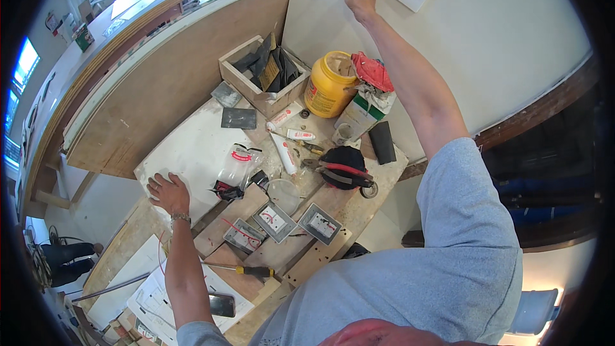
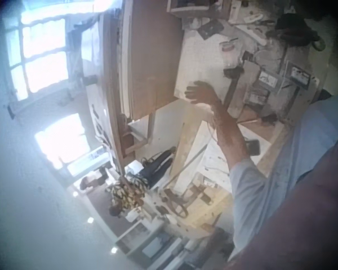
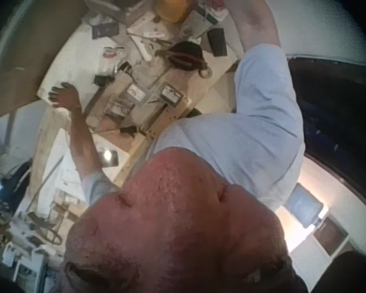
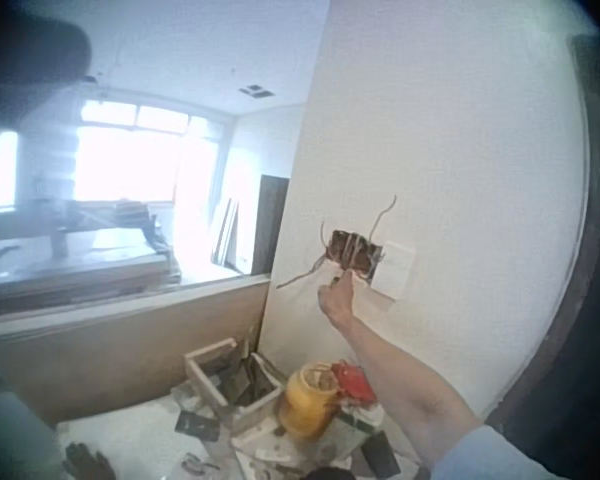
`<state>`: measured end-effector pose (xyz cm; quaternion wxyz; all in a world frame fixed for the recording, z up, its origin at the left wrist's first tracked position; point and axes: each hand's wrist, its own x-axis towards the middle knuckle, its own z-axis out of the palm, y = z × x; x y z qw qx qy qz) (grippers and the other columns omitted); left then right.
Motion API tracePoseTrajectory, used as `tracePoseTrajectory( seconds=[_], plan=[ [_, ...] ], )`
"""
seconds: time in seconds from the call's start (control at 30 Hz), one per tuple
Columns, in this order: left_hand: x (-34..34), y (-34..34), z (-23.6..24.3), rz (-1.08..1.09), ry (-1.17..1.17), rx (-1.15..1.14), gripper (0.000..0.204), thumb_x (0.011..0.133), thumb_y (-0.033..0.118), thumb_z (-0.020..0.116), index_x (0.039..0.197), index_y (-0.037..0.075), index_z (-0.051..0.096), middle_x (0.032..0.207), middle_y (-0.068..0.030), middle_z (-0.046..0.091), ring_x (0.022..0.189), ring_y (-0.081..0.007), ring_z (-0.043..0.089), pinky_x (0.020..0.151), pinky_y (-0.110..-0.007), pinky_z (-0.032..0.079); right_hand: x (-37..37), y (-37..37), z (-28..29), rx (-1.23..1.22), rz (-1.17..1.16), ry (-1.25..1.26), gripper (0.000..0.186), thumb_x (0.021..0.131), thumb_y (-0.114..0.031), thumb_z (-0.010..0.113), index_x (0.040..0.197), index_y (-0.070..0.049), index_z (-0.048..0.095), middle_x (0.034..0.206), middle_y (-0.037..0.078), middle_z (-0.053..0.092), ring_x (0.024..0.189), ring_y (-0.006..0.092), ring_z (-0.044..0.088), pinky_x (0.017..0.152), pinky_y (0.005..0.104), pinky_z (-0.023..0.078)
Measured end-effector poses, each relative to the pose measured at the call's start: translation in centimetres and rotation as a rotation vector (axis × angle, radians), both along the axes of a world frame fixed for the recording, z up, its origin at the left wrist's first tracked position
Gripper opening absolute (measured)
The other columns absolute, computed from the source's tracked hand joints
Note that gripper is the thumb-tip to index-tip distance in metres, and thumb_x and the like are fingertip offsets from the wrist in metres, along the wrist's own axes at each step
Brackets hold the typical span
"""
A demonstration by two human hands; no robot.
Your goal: The person works on electrical wiring protruding from a wall, using pliers, a screwdriver, and a utility knife to cut, strip, and twist the wires.
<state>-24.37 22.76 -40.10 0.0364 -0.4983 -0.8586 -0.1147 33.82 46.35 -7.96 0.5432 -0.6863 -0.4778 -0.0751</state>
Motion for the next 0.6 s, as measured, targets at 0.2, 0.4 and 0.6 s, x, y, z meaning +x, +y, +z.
tracePoseTrajectory(
  seconds=[0.2, 0.4, 0.6],
  plan=[
    [0.0, 0.1, -0.2, 0.006, 0.013, -0.012, 0.058, 0.104, 0.044, 0.043, 0.147, 0.005, 0.041, 0.161, -0.0247, 0.035, 0.152, -0.0424, 0.027, 0.116, -0.070, 0.024, -0.5, -0.5, 0.4, 0.106, 0.301, 0.396, 0.060, 0.071, -0.007, 0.072, 0.122, 0.005, 0.043, 0.093, 0.013, 0.057, 0.081, 0.0238, 0.056, 0.070, 0.0414, 0.048],
    [0.0, 0.1, -0.3, -0.004, 0.010, 0.013, 0.057, 0.104, 0.044, 0.043, 0.146, 0.004, 0.041, 0.160, -0.0251, 0.036, 0.151, -0.0422, 0.027, 0.116, -0.069, 0.023, -1.1, -0.1, 2.9, 0.236, 0.416, 0.763, 0.046, 0.075, -0.004, 0.069, 0.115, -0.003, 0.046, 0.089, 0.004, 0.053, 0.077, 0.0150, 0.049, 0.063, 0.0369, 0.043],
    [0.2, 0.0, 0.1, -0.010, 0.005, 0.026, 0.053, 0.104, 0.043, 0.045, 0.141, 0.004, 0.043, 0.159, -0.0250, 0.038, 0.151, -0.0405, 0.029, 0.116, -0.069, 0.024, 0.0, 1.9, 4.9, 0.192, 0.451, 0.767, 0.048, 0.079, -0.003, 0.065, 0.121, -0.002, 0.042, 0.100, 0.007, 0.047, 0.088, 0.0181, 0.044, 0.072, 0.0392, 0.040]
  ],
)
